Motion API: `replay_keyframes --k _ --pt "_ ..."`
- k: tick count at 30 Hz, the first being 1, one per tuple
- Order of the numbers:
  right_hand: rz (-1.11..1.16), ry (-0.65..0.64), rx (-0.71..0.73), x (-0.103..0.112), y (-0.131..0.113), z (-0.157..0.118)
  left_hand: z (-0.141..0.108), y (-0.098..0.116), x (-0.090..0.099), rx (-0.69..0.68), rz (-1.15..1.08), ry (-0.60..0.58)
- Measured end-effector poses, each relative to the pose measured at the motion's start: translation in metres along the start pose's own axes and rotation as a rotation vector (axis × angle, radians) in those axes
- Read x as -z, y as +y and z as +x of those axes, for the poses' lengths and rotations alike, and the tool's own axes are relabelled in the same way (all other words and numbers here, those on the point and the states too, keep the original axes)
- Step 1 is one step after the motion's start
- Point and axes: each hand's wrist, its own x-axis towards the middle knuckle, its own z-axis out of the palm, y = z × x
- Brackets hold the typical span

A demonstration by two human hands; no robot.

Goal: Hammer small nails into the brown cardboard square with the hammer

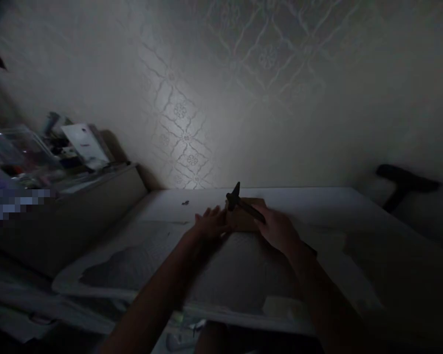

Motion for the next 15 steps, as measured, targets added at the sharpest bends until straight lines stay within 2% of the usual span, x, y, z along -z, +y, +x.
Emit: replay_keyframes --k 15 --pt "-0.047 -0.013 0.035 0.0003 -0.0003 -0.0005 -0.0017 0.0029 0.0013 0.014 0.011 0.002"
